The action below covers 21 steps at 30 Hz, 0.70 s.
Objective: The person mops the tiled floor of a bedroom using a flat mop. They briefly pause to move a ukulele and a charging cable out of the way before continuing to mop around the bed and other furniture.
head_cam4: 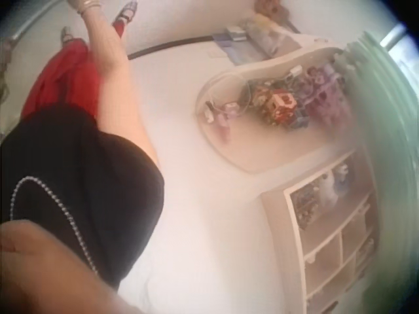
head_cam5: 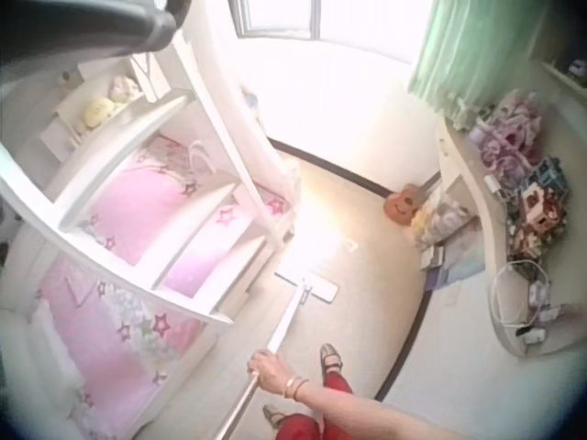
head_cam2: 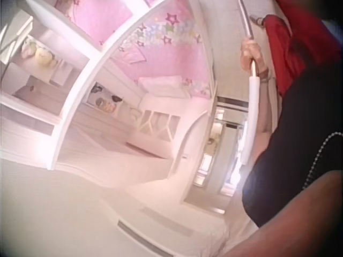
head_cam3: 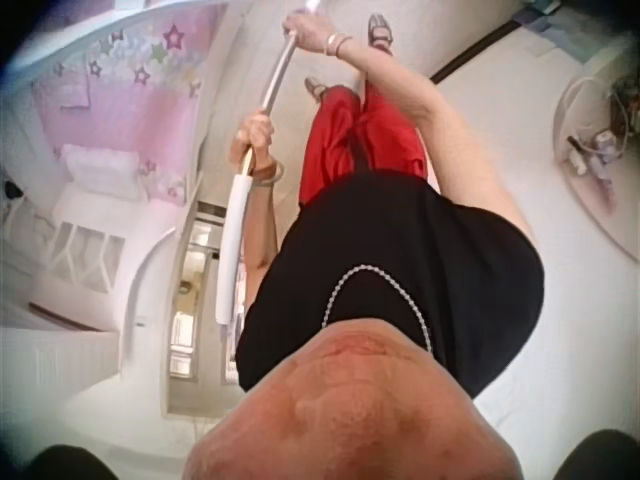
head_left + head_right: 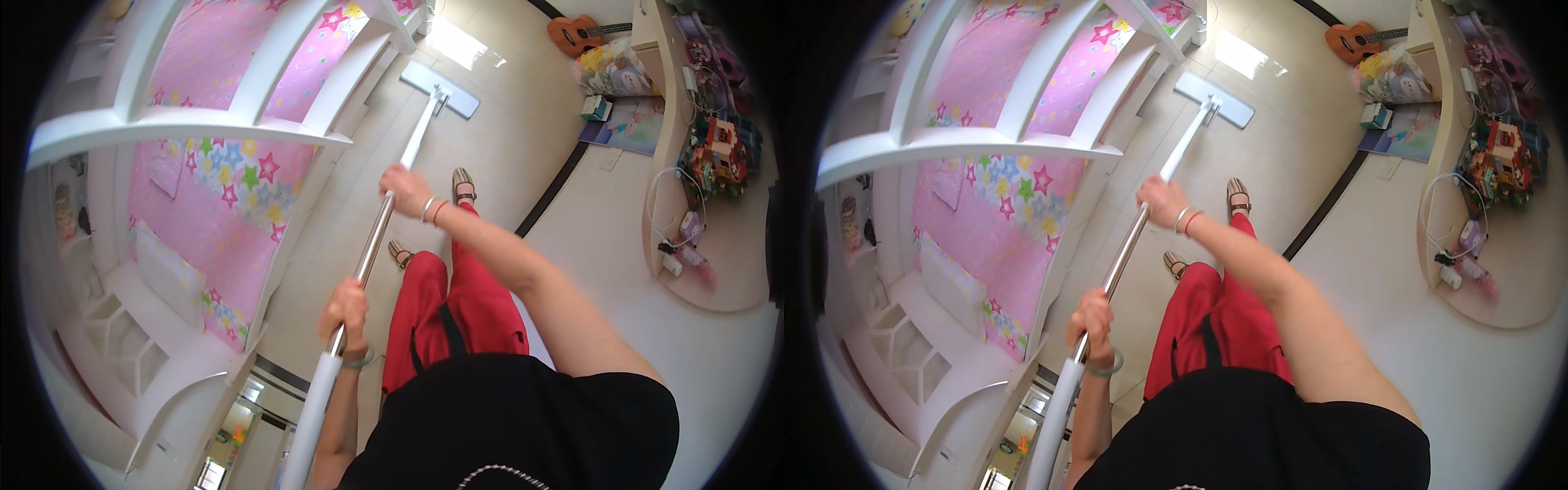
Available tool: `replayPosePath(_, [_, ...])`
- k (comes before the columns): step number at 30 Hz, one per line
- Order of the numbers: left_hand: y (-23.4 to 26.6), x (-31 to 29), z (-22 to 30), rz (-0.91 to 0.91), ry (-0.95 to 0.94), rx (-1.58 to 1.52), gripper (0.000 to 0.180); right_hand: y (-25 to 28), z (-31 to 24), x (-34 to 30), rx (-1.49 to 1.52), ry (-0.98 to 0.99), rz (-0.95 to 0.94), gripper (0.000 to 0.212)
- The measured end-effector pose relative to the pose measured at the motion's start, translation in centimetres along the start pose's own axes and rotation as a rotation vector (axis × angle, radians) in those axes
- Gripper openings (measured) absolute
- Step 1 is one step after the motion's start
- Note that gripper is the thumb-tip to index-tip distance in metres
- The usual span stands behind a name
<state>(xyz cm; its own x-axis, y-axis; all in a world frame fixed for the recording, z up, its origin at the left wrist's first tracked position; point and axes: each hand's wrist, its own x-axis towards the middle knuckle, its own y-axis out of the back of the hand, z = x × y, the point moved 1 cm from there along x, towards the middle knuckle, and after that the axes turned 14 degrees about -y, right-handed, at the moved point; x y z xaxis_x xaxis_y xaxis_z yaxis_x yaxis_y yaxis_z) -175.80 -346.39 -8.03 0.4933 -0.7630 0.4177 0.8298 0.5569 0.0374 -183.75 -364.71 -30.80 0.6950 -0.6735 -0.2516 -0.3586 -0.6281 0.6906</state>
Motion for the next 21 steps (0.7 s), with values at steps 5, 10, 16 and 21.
replayPosePath(5, [7.1, -7.6, 8.8, 0.085, 0.090, 0.113, 0.027, -7.2, -9.7, -10.0, 0.019, 0.043, -0.052, 0.008])
replayPosePath(10, [9.1, -10.3, 11.7, 0.010, 0.090, 0.082, 0.029, -8.1, -12.1, -13.8, -0.013, 0.095, -0.224, 0.008])
replayPosePath(16, [5.1, -3.2, 6.4, -0.030, -0.001, -0.023, 0.024, -3.6, -7.9, -7.2, 0.015, 0.025, -0.096, 0.008])
replayPosePath(21, [-4.6, 5.2, -0.6, -0.062, -0.118, -0.078, 0.023, 5.4, 1.3, 1.7, -0.023, 0.032, 0.093, 0.003])
